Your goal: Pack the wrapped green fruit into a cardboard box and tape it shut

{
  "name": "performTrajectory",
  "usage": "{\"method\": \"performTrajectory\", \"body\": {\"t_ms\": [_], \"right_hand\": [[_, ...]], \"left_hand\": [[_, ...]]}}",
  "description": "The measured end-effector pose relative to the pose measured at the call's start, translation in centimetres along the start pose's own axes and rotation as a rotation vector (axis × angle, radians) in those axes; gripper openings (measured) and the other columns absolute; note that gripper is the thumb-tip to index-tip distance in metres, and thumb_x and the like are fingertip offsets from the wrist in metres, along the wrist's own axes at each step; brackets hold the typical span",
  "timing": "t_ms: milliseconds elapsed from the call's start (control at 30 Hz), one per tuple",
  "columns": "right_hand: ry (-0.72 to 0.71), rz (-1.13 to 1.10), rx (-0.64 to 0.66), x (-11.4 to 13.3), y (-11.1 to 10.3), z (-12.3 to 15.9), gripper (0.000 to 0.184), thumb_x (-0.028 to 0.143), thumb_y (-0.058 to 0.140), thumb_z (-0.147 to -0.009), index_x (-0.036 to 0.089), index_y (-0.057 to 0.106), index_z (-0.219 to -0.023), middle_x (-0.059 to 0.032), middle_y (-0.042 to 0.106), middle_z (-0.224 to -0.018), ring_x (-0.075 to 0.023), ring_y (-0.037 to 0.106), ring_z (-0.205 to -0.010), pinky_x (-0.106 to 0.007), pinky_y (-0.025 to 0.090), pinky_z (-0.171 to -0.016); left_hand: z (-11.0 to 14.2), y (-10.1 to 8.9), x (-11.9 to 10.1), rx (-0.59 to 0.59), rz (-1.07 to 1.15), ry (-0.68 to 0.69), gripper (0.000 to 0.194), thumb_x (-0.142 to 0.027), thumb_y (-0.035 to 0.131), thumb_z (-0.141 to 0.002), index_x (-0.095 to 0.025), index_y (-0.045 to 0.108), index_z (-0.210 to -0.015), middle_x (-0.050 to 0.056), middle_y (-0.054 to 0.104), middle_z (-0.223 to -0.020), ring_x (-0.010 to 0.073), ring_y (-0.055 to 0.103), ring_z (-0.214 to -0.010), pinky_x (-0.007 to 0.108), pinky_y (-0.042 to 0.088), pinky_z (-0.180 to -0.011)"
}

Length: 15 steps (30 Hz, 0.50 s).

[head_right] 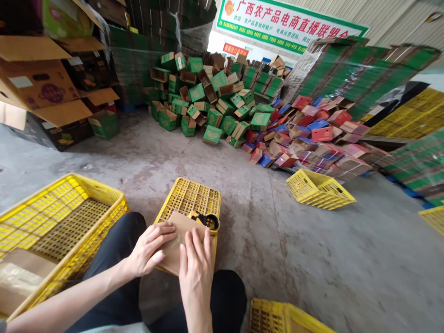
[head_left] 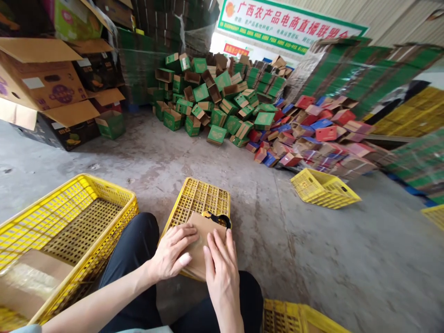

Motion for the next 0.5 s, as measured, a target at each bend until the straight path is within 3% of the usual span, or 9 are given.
{"method": "performTrajectory", "body": {"t_ms": [100,167,300,500], "right_hand": [[-0.038,-0.04,0.027,0.9,0.6,0.1,0.049,0.034,0.053,-0.106,0.025,0.052,-0.154,-0.007,0.055,-0.155,-0.0348,0.043,-0.15,-0.059,0.043,-0.12],[-0.005,-0.088,0.061,0.7,0.9,0.8,0.051,0.036,0.051,-0.107,0.027,0.047,-0.157,-0.0061,0.05,-0.159,-0.0342,0.039,-0.152,-0.058,0.043,-0.12],[0.266,-0.249,0.07,-1.9,0.8,3.4,0.052,0.039,0.041,-0.109,0.029,0.041,-0.16,-0.0034,0.035,-0.168,-0.0294,0.036,-0.154,-0.048,0.044,-0.121],[0.577,-0.691,0.103,-3.5,2.5,5.8,0.061,0.054,0.015,-0.11,0.032,0.021,-0.166,0.0046,0.02,-0.172,-0.0209,0.02,-0.159,-0.042,0.027,-0.129]], "left_hand": [[0.1,0.0,0.2,-0.001,0.014,0.007,0.049,-0.048,0.038,-0.109,-0.018,0.06,-0.14,0.017,0.067,-0.132,0.0322,0.056,-0.135,0.053,0.049,-0.112],[0.0,0.1,0.2,0.013,0.023,-0.007,0.048,-0.047,0.038,-0.109,-0.018,0.06,-0.14,0.017,0.067,-0.133,0.0322,0.055,-0.136,0.053,0.048,-0.113],[-0.1,0.2,0.4,0.029,0.032,-0.009,0.049,-0.049,0.038,-0.109,-0.018,0.06,-0.14,0.017,0.066,-0.135,0.0324,0.054,-0.137,0.054,0.049,-0.112],[0.0,0.1,1.1,0.005,0.041,-0.025,0.043,-0.043,0.041,-0.109,-0.018,0.063,-0.137,0.016,0.067,-0.134,0.0323,0.053,-0.137,0.053,0.047,-0.113]]}}
Point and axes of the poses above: each hand's wrist, its own z-axis away from the middle knuckle, its own y-axis out of the palm, x = y × z, the point moved 7 cm from there along -z, towards the middle knuckle
